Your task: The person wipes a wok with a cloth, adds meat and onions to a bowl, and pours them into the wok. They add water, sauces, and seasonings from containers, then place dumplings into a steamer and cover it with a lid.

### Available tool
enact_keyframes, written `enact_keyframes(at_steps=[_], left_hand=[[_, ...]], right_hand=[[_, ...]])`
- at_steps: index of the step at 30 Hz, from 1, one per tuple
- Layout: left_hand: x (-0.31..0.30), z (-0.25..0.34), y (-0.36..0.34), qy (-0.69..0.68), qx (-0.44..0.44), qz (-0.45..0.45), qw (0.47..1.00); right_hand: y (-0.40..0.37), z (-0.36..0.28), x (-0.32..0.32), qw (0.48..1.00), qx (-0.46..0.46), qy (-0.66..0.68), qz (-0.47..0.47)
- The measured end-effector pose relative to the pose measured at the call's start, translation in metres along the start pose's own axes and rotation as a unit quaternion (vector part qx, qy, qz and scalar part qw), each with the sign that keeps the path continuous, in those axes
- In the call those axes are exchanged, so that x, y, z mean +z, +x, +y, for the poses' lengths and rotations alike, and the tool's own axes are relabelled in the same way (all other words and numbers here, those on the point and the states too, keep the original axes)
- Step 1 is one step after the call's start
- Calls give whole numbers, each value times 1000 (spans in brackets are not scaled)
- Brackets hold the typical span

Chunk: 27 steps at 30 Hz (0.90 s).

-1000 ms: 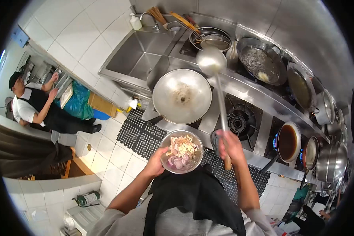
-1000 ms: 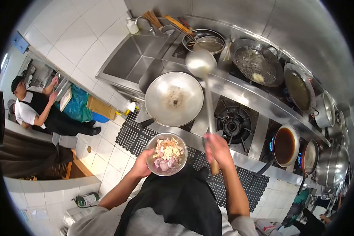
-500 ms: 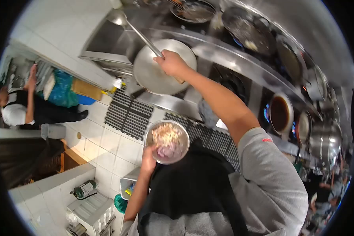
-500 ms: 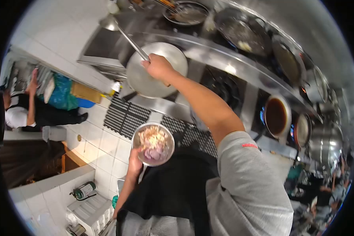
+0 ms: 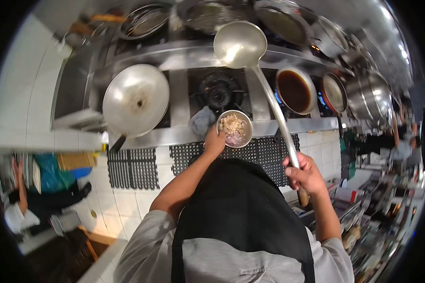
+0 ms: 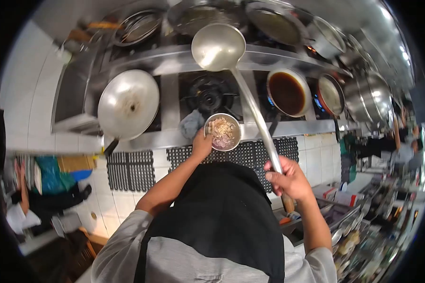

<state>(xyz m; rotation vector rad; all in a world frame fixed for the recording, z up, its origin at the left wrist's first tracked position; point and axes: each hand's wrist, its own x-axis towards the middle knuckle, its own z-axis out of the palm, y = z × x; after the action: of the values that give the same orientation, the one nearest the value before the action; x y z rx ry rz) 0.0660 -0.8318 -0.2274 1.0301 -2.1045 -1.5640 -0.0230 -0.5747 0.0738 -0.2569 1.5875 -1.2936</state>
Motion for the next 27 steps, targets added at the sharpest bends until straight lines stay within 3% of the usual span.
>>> enact_keyframes(at_steps=[4,9,14,15,20,23,24,27], left_hand=[[15,11,14,14,-43,-37,998],[5,-23,8,11,-2,32,999],[-56,29,-15,224,112,31,968],[-61,27,-13,255,58,-7,965],[-80,-1,-5,319,23,-66,945],[-81,-40,7,321,128,-62,936],[-87,-29,2,306,105,-83,942],[-106,-17,10,367,146,-172,902]], right_hand=[[-43,19,-3,991,3,124,41],[-62,29,-9,985,-23,164,56],[-57,33,-18,986,-27,163,36],[-53,33,-19,987,-23,157,33],[-39,23,-10,989,20,144,26],[-46,22,-2,992,23,127,-4],[-52,26,1,989,21,149,-13],[-66,55,13,980,-50,190,-6]])
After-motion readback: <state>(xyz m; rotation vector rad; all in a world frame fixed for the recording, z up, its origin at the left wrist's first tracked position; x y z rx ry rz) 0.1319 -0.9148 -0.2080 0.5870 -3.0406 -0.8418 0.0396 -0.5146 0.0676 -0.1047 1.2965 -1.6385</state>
